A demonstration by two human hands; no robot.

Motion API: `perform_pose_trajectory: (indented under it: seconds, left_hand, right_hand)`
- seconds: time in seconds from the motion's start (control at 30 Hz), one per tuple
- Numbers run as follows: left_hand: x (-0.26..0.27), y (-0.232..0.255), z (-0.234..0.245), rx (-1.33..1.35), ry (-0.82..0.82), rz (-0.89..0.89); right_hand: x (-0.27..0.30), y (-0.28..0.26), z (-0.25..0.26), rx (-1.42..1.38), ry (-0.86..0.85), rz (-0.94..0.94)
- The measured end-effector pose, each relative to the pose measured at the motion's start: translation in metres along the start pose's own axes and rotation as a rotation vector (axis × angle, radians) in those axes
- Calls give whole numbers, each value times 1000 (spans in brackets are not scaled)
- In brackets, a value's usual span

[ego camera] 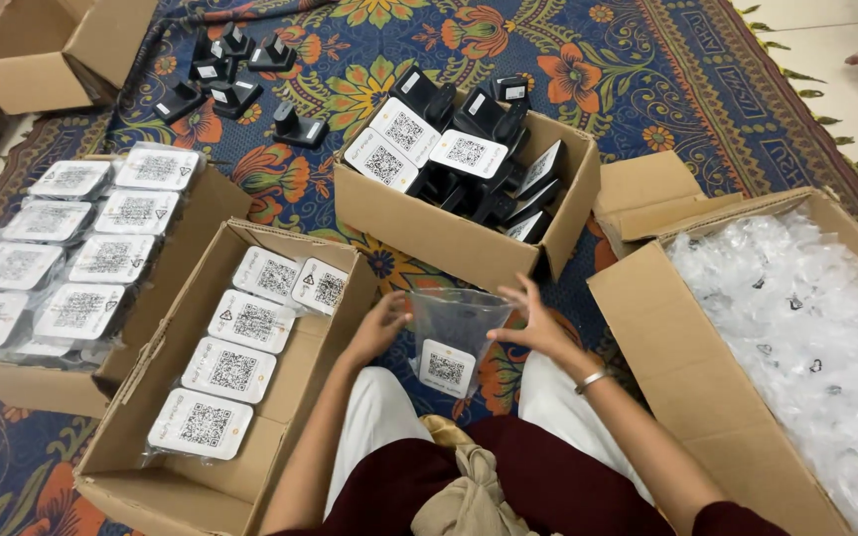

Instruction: The person sorts and packs small electronic items with QR codes into plastic bags and boxes.

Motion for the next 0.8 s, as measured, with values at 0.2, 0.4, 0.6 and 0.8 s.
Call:
perform_pose_trajectory:
  seconds: [0.2, 0.4, 0.6, 0.8]
  left_hand:
    - [-28, -38, -69, 370, 143, 7]
    - [-35, 14, -79, -109, 99, -19]
    - [-55, -35, -99, -275, -78, -116]
    - [0, 56, -42, -465, 330, -205]
  right_hand:
    - [13, 41, -52, -324, -37, -79]
    - [19, -79, -43, 312, -53, 315]
    - [-20, -72, -60, 122, -183, 252]
    - [-75, 110, -104, -179, -347, -196]
Point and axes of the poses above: each hand's wrist, its own x-axis away from the middle knuckle, its own z-axis out of the back of the hand, y = z × x, the point moved 6 cm from there along -x, towards the middle knuckle, and after that the axes turned 6 degrees about -x, right-handed, at the moved point
